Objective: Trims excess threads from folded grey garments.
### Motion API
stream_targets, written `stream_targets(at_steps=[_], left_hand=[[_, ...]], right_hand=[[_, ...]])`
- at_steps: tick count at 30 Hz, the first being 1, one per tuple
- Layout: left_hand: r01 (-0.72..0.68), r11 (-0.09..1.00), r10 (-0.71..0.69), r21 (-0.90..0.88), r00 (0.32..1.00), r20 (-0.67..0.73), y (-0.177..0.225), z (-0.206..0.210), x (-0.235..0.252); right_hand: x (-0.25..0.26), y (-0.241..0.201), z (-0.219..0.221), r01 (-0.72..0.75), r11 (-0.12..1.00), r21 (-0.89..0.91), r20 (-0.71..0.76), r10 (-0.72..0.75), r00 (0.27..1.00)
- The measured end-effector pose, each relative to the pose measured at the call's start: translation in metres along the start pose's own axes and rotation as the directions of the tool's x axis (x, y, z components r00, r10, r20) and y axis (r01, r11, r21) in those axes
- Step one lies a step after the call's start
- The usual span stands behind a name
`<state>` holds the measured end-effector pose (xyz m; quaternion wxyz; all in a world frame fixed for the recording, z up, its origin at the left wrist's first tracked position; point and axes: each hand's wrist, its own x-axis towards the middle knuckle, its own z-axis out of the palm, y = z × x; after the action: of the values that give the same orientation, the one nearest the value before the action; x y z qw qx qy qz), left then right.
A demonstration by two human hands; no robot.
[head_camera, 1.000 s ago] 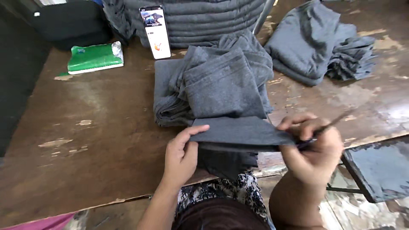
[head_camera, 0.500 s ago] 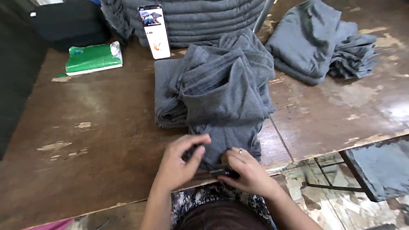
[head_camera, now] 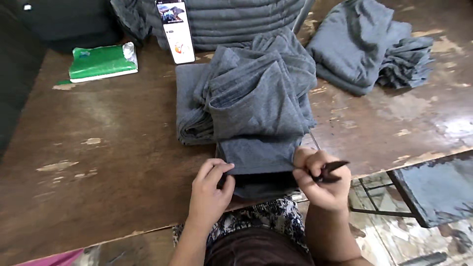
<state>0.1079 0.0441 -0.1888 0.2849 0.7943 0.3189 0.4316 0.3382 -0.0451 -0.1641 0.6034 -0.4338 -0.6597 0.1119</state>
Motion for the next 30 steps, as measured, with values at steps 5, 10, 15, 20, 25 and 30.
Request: stream_targets(at_steps=[5,10,15,20,25,30], left_hand=[[0.250,0.908,-0.239,-0.336,0.968,0.072,-0.001,0.008,0.001],[0.435,0.415,-0.445,-0.799,0.863,0.238,0.003,0.003,0.007],[0.375,0.254,-0.464,-0.892,0.856,0.228,0.004,0.006,0.001],[0.347,0.171,-0.431,-0.922,0.868,0.246,0.006,0.005,-0.008],[0.323,0.154,-0.439,-0.934,0.869,0.228,0.007,0.002,-0.017],[0.282,0.413,-0.346,-0.866,0.928,0.137,0.010,0.008,-0.028]], right_hand=[[0.014,0.027,0.044,-0.102,0.879,-0.466,-0.103,0.060,0.993],[0.004,0.036,0.056,-0.171,0.843,-0.510,0.117,0.265,0.957],[-0.006,0.016,0.059,-0.121,0.989,-0.081,0.113,0.129,0.985],[-0.005,0.016,0.074,0.047,0.996,-0.077,0.163,-0.034,0.986],[-0.004,0.016,0.080,0.228,0.966,-0.123,0.147,-0.210,0.967],[-0.012,0.012,0.082,0.201,0.977,-0.066,0.074,-0.196,0.978]])
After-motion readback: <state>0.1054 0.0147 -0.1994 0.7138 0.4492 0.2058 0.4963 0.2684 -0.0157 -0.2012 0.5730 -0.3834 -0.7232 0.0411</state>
